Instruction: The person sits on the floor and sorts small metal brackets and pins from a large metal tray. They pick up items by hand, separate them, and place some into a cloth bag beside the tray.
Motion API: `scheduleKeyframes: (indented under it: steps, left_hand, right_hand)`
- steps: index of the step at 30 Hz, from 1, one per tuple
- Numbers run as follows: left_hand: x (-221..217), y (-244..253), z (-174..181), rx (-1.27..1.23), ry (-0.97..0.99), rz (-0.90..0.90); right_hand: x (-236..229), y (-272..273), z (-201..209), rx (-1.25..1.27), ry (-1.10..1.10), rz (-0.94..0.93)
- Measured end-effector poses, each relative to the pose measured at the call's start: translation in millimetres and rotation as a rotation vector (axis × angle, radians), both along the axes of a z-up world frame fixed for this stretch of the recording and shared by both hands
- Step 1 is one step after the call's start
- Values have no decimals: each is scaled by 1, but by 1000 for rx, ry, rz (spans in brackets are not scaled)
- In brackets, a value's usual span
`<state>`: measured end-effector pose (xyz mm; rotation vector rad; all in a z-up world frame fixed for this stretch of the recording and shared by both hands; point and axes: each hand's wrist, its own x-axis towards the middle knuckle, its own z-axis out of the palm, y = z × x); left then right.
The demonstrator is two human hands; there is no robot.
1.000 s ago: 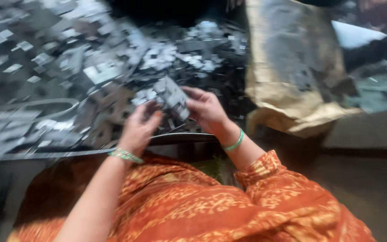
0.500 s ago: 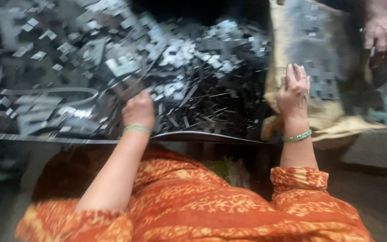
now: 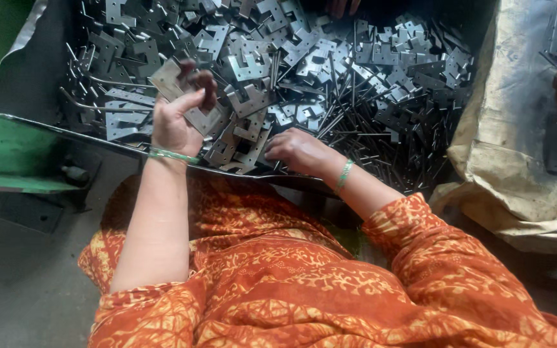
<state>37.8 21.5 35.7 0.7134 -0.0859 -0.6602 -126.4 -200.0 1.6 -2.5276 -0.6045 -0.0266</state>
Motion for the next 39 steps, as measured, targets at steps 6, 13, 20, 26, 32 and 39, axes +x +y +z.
scheduleKeyframes:
  steps: [6, 13, 20, 26, 32, 39]
  left_hand:
    - [-27, -48, -50, 819, -763, -99]
    - [-105, -121, -91, 1311, -1701, -512]
    - [-104, -105, -59, 1447, -1873, -266]
    - [-52, -41, -55, 640, -817, -61]
    - [-81, -54, -54, -146, 450, -174]
    - [-150, -105, -54, 48, 400, -268]
  right_hand:
    - [-48, -66, 33, 654, 118, -619]
    - [-124, -129, 57, 1149, -161, -1142]
    - [-151, -143, 48, 1474, 72, -1146]
    - [-129, -119, 25, 1814, 252, -994]
    - [-92, -48, 29, 1473, 197, -865]
    - [-95, 22, 45, 525, 25, -511]
